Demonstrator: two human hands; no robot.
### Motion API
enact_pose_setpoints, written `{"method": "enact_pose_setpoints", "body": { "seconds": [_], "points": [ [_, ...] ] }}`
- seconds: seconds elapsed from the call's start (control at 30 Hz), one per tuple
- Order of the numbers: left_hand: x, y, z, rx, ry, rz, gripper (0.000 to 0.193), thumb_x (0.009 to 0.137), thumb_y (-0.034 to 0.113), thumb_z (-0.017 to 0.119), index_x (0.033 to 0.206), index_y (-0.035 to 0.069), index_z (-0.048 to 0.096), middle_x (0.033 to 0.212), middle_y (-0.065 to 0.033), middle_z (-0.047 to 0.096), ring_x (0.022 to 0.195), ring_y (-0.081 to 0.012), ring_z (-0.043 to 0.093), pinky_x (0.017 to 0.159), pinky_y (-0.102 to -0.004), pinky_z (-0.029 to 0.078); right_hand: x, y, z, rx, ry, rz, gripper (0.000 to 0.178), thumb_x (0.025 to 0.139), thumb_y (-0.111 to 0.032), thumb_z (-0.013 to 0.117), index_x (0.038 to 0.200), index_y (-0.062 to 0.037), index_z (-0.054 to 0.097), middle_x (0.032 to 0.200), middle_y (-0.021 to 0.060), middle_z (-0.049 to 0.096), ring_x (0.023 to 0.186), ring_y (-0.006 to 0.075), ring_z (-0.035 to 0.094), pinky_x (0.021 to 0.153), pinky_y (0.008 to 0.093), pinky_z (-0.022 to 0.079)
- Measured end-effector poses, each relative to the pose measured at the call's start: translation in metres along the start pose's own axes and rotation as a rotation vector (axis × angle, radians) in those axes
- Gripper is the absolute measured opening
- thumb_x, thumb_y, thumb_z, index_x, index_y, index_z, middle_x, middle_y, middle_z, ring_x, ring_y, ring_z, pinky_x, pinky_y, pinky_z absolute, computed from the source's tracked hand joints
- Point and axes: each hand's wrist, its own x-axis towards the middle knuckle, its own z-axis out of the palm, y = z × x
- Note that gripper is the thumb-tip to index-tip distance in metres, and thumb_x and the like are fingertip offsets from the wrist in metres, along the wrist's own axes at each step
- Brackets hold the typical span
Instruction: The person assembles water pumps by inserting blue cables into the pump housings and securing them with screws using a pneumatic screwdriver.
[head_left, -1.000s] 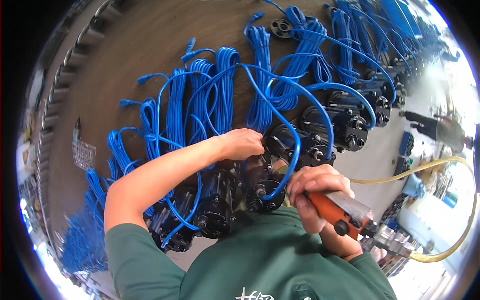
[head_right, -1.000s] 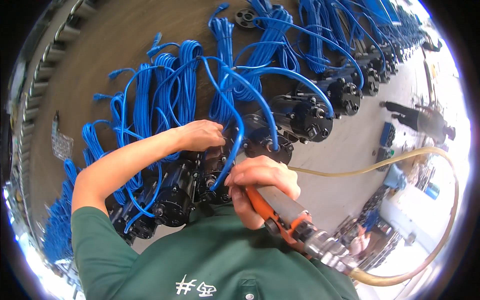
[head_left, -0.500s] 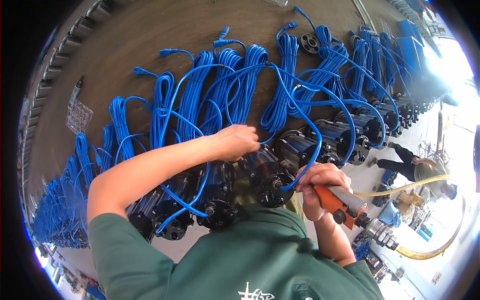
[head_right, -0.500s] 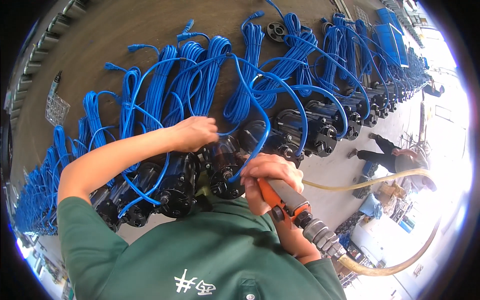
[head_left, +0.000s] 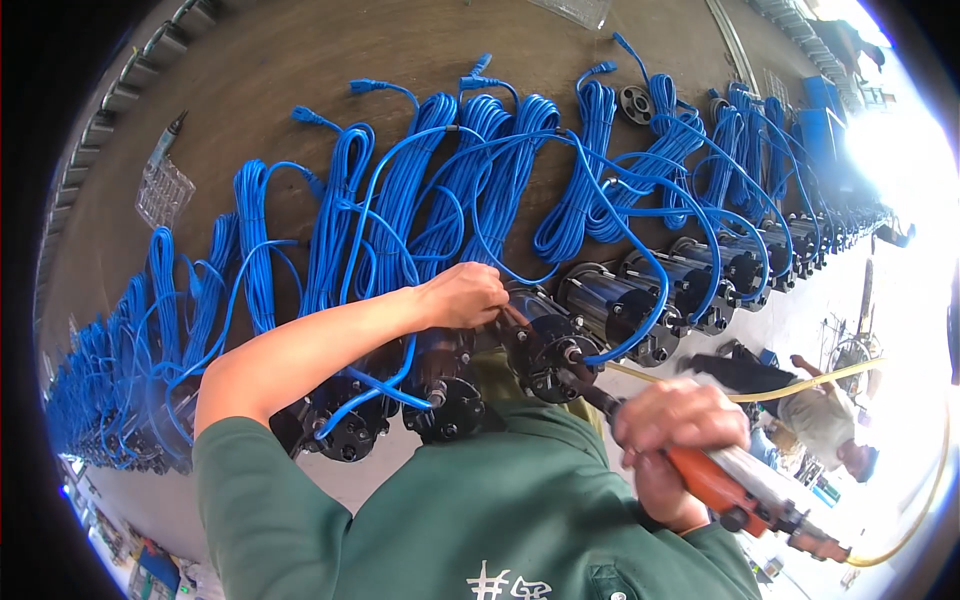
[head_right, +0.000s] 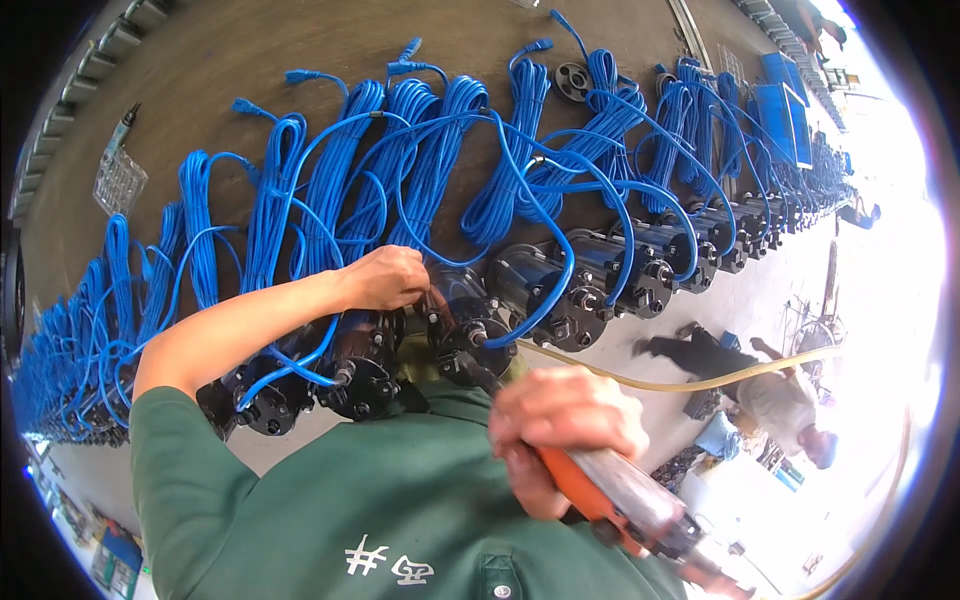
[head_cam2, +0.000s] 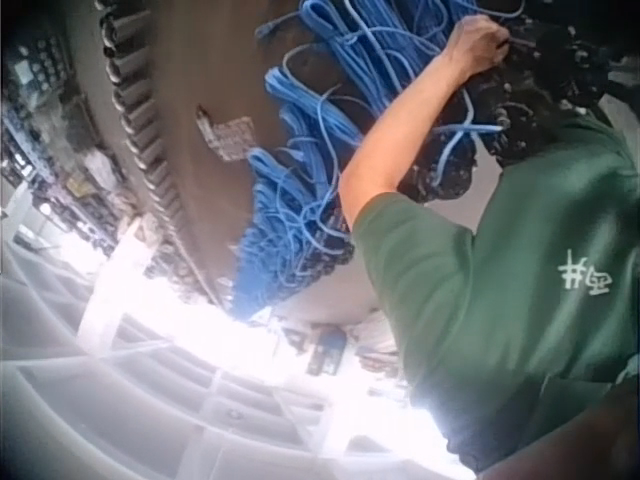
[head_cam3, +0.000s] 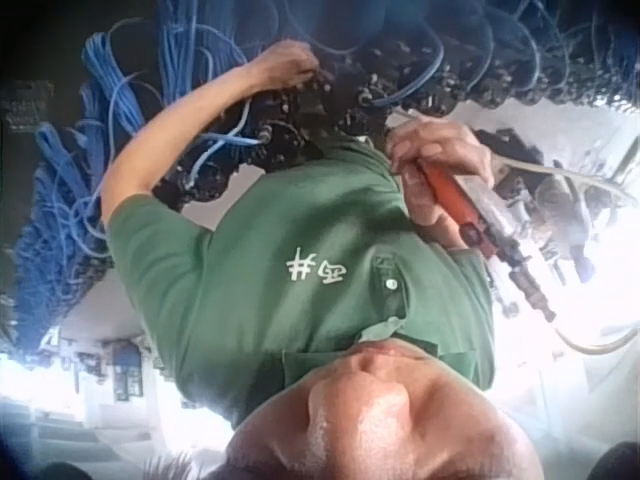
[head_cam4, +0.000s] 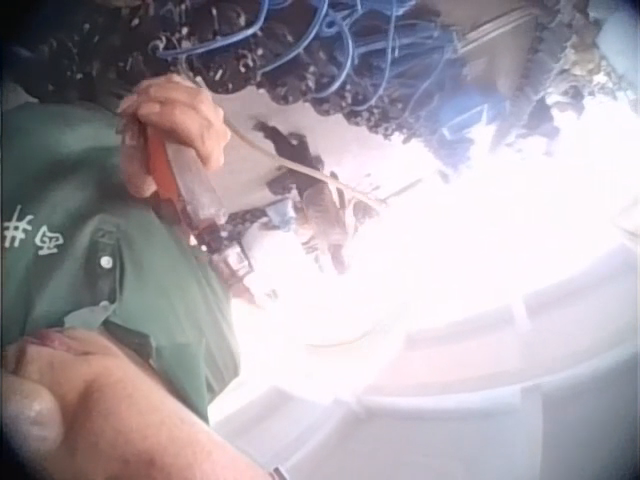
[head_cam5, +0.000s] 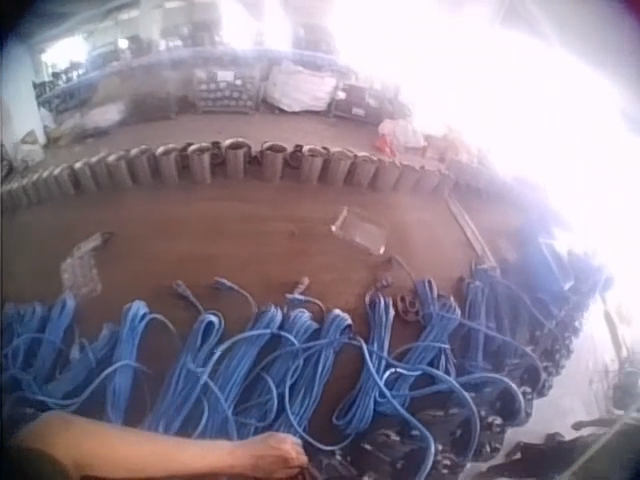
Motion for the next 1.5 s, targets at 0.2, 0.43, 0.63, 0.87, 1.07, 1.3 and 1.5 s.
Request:
{"method": "enact_pose_setpoints", "body": {
  "seconds": [0.2,0.43,0.63,0.87,1.07,1.3,1.5],
  "points": [
    [-0.001,0.002,0.002,0.009,0.017,-0.041,0.009,0.073,0.01,0.07,0.074,0.001,0.067,0.077,-0.0177,0.068,0.083,-0.0376,0.067,0.075,-0.047,0.055,-0.002,0.048,0.03,-0.022,0.053,-0.078,0.027,0.068,0.012,0.065,0.094,0.0067,0.063,0.079,0.0168,0.066,0.061,0.0207,0.068,0.054,0.0291,0.057],
    [-0.006,0.0,0.008,0.031,0.057,-0.036,0.015,0.073,0.01,0.072,0.068,0.001,0.062,0.071,-0.0158,0.065,0.078,-0.0343,0.065,0.071,-0.0445,0.054,-0.007,0.071,0.035,-0.195,-0.115,-0.042,0.027,0.064,0.01,0.064,0.09,0.0022,0.065,0.074,0.0111,0.068,0.063,0.0207,0.071,0.059,0.0284,0.058],
    [0.001,-0.001,0.003,0.141,-0.098,-0.071,0.013,0.077,0.014,0.072,0.077,0.001,0.071,0.075,-0.0163,0.069,0.083,-0.0344,0.069,0.073,-0.0444,0.056,-0.004,0.074,0.033,-0.292,-0.193,-0.054,0.027,0.066,0.007,0.065,0.092,0.0021,0.065,0.077,0.0137,0.071,0.065,0.0202,0.072,0.06,0.0276,0.057],
    [0.015,0.072,-0.113,0.422,0.052,-0.463,0.025,0.084,0.021,0.074,0.099,0.002,0.073,0.096,-0.0188,0.073,0.093,-0.0368,0.071,0.081,-0.0451,0.057,-0.005,0.063,0.033,-0.167,-0.211,0.113,0.024,0.072,0.008,0.066,0.095,0.0004,0.067,0.086,0.0089,0.07,0.068,0.0145,0.068,0.065,0.0269,0.056],
    [0.001,0.222,-0.087,0.638,1.512,-0.215,0.006,0.085,0.002,0.07,0.09,0.001,0.067,0.081,-0.0107,0.066,0.073,-0.0271,0.064,0.065,-0.0384,0.05,0.003,-0.041,-0.019,0.168,-0.305,-0.293,0.044,0.074,0.008,0.064,0.116,-0.0025,0.057,0.076,0.0079,0.063,0.066,0.0208,0.063,0.054,0.0328,0.051],
    [0.05,0.228,0.164,0.209,1.966,-0.776,0.008,0.096,0.003,0.062,0.102,0.0,0.067,0.084,-0.0057,0.064,0.073,-0.0122,0.055,0.061,-0.0278,0.042,-0.027,-0.089,-0.108,0.313,-0.378,-0.467,0.03,0.083,0.0,0.055,0.113,-0.0015,0.051,0.088,0.005,0.055,0.069,0.0134,0.056,0.065,0.0321,0.048],
    [0.081,0.141,0.257,0.535,1.437,-1.031,0.012,0.097,0.013,0.061,0.097,0.004,0.069,0.084,-0.0142,0.066,0.08,-0.0314,0.061,0.071,-0.0372,0.048,-0.056,-0.054,-0.109,0.287,-0.348,-0.214,0.041,0.084,-0.001,0.058,0.123,-0.0021,0.048,0.098,0.0124,0.053,0.059,0.0144,0.054,0.06,0.0339,0.052]
  ]
}}
